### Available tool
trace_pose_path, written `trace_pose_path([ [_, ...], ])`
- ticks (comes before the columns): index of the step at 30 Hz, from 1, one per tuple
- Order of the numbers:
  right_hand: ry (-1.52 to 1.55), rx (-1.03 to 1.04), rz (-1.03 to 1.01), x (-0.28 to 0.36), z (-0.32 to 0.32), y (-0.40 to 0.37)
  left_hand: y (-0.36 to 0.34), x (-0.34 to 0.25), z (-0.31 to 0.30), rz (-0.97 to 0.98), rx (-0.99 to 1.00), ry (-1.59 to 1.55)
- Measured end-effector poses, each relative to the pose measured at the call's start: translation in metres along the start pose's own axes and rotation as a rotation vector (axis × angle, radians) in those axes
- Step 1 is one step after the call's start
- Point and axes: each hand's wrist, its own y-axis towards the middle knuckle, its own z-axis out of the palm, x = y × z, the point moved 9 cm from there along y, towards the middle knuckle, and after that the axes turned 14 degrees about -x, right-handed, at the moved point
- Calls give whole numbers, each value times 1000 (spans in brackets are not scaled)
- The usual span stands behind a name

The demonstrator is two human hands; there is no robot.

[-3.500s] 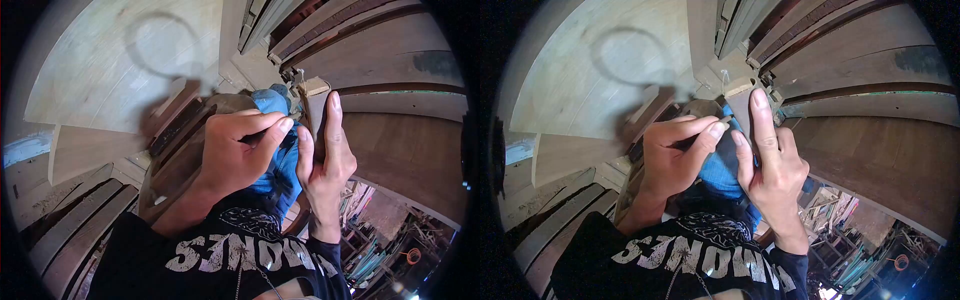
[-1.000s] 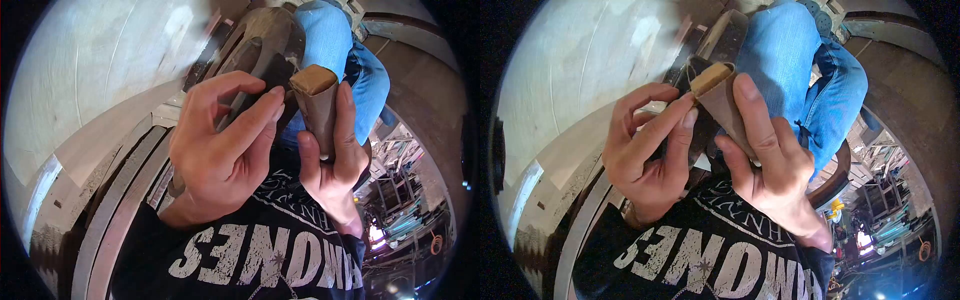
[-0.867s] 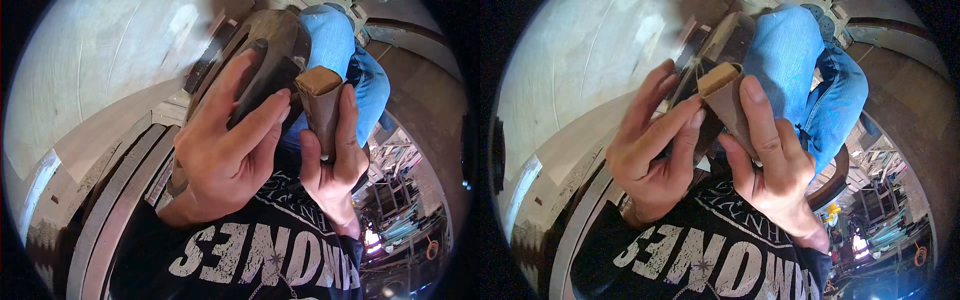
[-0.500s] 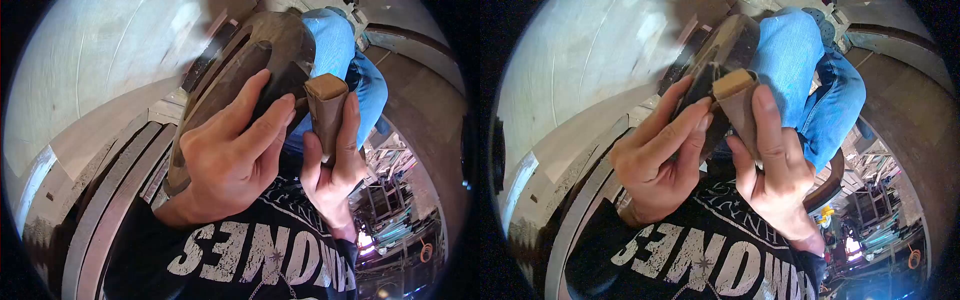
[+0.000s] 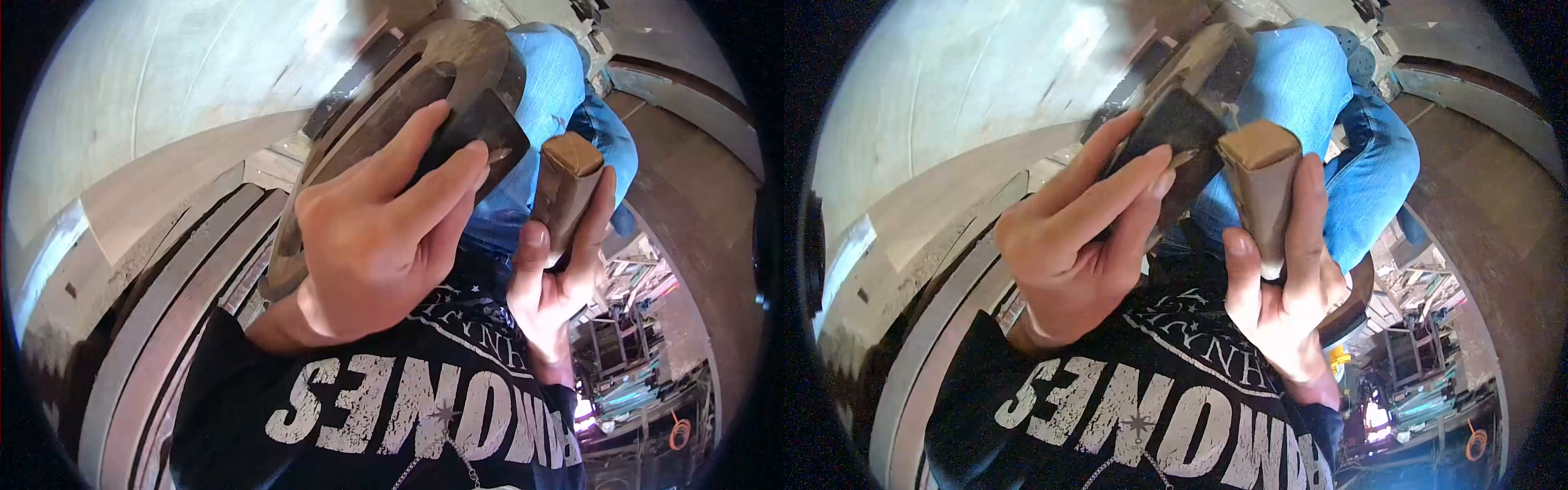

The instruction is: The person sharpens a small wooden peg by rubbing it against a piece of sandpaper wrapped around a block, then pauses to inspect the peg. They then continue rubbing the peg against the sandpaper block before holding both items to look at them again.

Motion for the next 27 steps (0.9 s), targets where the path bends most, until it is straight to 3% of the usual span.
trace_pose_path([
  [6,134,18,-229,11,0,11,-4,-21,2,93,-63,208],
  [10,241,26,-101,-3,-6,18,-7,-23,4,114,-118,245],
  [14,256,-41,-150,-2,-8,29,-8,-14,3,67,-155,156],
  [18,261,27,-158,-1,-4,31,-2,-10,5,-78,-145,94],
  [20,295,-45,-240,2,-6,33,-4,0,9,-274,-82,58],
  [22,241,78,-162,-1,1,35,-2,0,8,-252,-103,70],
  [25,259,62,-201,1,3,36,-6,14,10,-464,-57,13],
  [27,256,74,-194,1,3,37,-5,19,11,-398,-77,-22],
])
